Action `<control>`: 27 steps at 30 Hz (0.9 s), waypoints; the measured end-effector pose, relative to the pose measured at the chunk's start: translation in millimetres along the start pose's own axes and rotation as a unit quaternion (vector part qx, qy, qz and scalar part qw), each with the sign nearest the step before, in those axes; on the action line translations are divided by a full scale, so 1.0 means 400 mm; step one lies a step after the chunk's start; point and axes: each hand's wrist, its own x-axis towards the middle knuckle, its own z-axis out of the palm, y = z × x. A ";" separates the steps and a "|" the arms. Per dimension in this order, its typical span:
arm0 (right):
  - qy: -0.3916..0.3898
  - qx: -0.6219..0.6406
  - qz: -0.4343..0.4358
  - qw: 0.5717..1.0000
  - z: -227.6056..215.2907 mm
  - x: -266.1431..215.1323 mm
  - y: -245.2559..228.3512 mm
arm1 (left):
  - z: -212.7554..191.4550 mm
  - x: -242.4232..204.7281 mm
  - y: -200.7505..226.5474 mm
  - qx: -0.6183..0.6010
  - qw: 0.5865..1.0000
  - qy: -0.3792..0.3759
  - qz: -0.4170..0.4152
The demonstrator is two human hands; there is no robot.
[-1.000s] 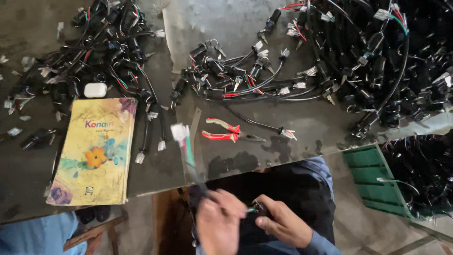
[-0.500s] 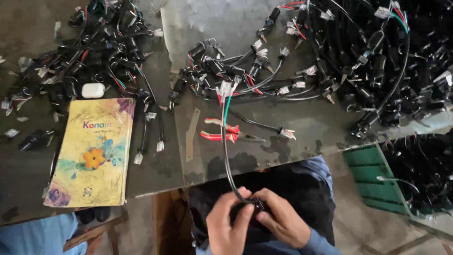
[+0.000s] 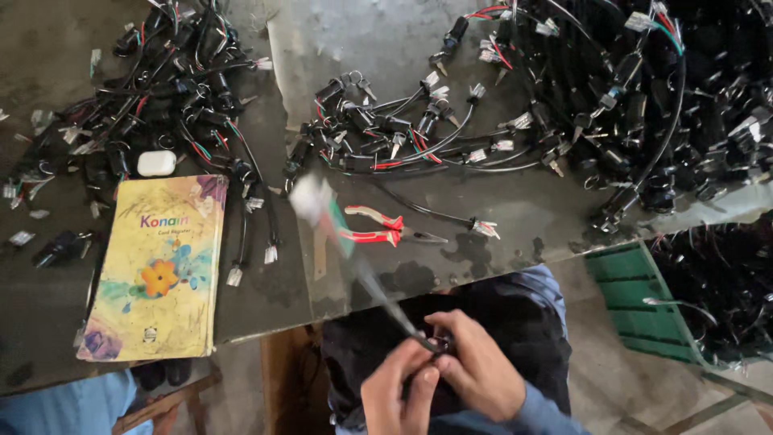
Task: The person repeatedly picks up short black wires with exposed colored conductors from a table, uses red-handled pliers to strip the outer insulation, and places the processed wires back on the table. The action is repeated for multiple wires throughout the clip.
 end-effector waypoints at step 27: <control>-0.147 0.196 0.145 0.959 -0.021 -0.043 0.032 | -0.076 0.087 -0.058 -0.158 0.937 -0.268 -0.158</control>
